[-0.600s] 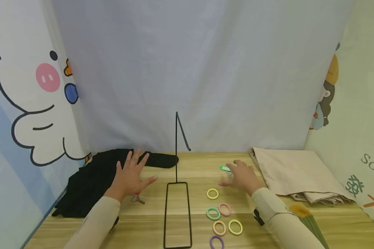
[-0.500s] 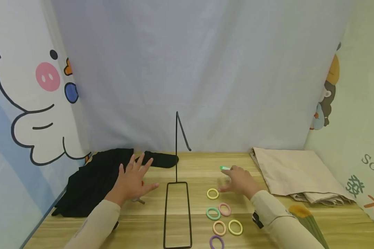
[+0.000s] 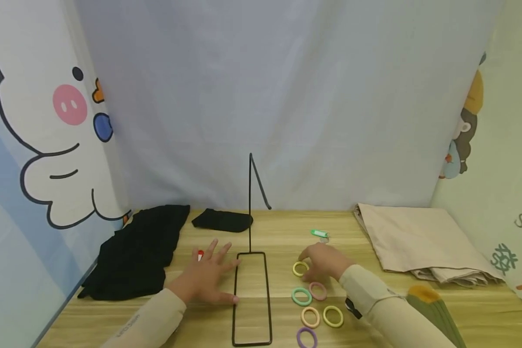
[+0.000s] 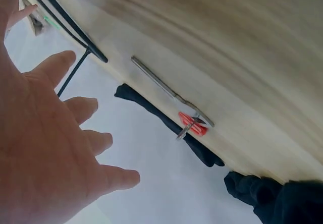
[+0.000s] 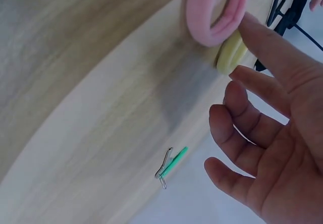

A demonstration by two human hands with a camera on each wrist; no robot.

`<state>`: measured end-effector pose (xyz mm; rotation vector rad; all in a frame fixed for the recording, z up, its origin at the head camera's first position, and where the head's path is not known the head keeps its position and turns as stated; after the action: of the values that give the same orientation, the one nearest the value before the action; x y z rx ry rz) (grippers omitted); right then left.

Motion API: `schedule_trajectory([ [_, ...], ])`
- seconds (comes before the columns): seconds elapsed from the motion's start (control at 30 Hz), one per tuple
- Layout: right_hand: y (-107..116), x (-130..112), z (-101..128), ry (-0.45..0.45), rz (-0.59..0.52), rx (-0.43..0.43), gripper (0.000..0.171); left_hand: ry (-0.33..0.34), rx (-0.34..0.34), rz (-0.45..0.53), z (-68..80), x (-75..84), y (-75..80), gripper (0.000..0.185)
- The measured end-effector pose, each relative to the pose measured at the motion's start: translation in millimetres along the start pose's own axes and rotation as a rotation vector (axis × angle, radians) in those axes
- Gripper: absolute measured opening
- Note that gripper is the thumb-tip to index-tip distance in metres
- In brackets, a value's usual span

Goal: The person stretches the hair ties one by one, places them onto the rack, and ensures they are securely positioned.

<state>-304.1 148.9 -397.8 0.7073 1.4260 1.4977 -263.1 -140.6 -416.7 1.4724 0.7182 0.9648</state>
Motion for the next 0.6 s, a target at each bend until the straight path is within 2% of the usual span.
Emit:
schedule_trajectory([
  [0.2,0,-4,-2,0.038,0.003,0.007,0.031,0.017,-0.042,-0.031,-1.2,0.0,-3.2,0.088],
  [0.43,1,-3,-3,0.103,0.010,0.023,0.018,0.028,-0.038,-0.018,-3.4,-1.3,-2.1,0.091],
  [0.6,-3,-4,9,0.115,0.009,0.034,0.019,0.034,-0.046,-0.002,-4.2,1.3,-3.1,0.091],
])
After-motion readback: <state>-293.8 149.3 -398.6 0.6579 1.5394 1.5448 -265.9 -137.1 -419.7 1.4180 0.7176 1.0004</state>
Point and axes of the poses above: each hand's wrist, its own z-axis away from the middle knuckle, its own y-axis out of the back of the hand, x = y × z, the point moved 2 cm from there along -z, towards the middle knuckle, and after that the axes turned 5 degrees about z, right-handed, at the moved point
